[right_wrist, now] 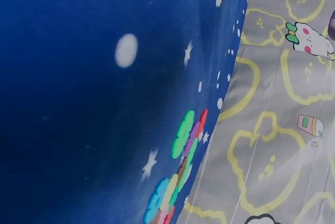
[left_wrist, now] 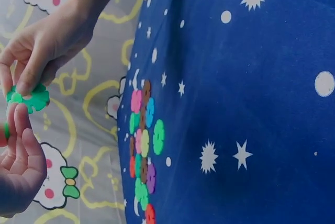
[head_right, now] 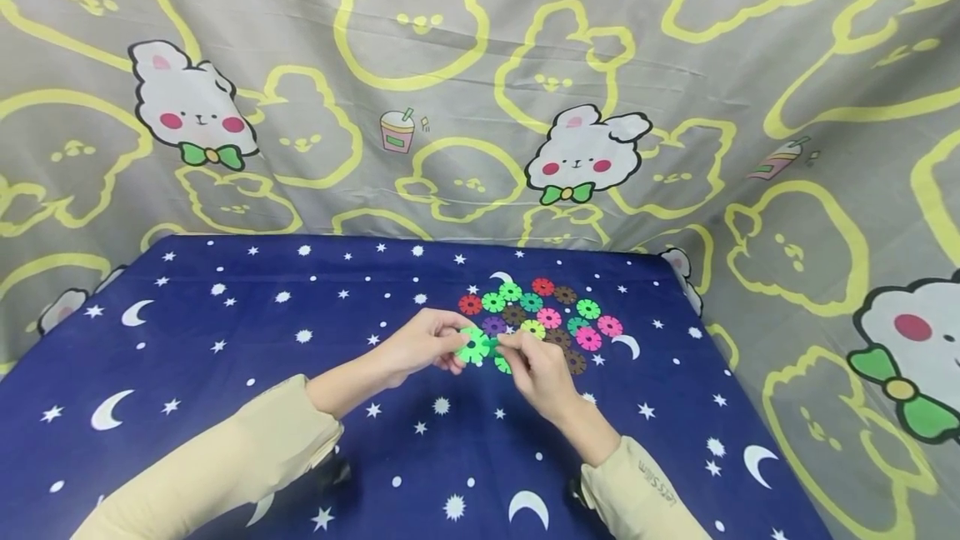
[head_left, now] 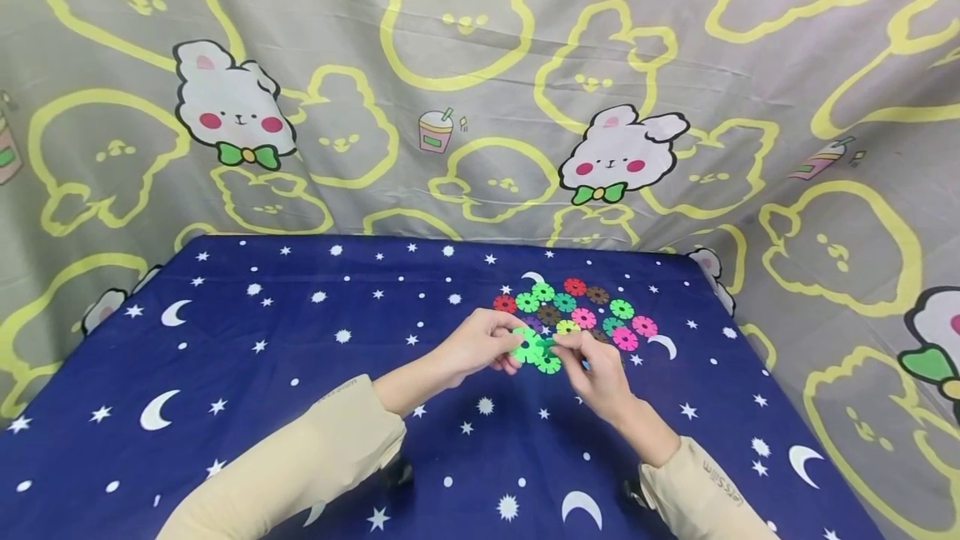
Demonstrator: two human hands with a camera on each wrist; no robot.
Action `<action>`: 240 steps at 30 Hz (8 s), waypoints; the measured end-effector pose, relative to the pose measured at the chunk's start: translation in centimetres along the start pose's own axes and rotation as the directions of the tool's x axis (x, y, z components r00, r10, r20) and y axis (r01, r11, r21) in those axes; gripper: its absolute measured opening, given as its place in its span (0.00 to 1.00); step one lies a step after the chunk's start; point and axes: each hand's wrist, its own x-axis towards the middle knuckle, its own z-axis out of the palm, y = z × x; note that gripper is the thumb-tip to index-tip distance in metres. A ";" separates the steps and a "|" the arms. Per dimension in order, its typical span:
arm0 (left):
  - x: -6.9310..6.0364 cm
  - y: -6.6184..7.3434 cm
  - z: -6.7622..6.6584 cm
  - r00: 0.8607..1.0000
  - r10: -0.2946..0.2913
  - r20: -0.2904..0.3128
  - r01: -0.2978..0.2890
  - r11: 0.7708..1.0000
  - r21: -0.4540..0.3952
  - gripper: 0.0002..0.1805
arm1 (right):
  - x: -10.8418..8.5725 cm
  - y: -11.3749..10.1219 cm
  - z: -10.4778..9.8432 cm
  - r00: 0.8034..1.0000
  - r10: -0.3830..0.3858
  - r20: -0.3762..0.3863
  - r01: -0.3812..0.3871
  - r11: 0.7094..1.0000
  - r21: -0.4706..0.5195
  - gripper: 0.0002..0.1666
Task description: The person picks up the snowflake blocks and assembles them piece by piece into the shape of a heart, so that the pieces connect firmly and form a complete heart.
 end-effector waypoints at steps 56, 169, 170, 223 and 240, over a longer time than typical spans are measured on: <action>0.1 -0.8 -1.5 0.969 0.188 -0.158 -0.183 0.982 0.048 0.16 | -1.8 4.1 -1.2 0.418 0.659 0.625 -0.529 0.736 -0.422 0.25; 0.2 -0.7 -2.1 0.809 0.441 -0.389 -0.421 0.896 0.140 0.16 | 2.9 -0.3 0.1 0.968 0.242 -0.065 -0.234 0.965 0.115 0.16; 0.2 -0.8 -2.2 0.775 0.513 -0.369 -0.468 0.859 0.210 0.17 | 2.9 -0.4 0.2 0.966 0.251 -0.061 -0.243 0.963 0.113 0.15; 0.6 -2.5 -3.0 0.610 0.769 -0.192 -0.577 0.597 0.557 0.12 | -4.1 5.3 -3.6 0.279 0.842 0.462 -0.544 0.535 -0.646 0.20; 0.3 -2.8 -3.3 0.567 0.804 -0.179 -0.583 0.545 0.602 0.09 | 0.5 3.4 -2.8 0.489 0.737 0.467 -0.801 0.591 -0.095 0.18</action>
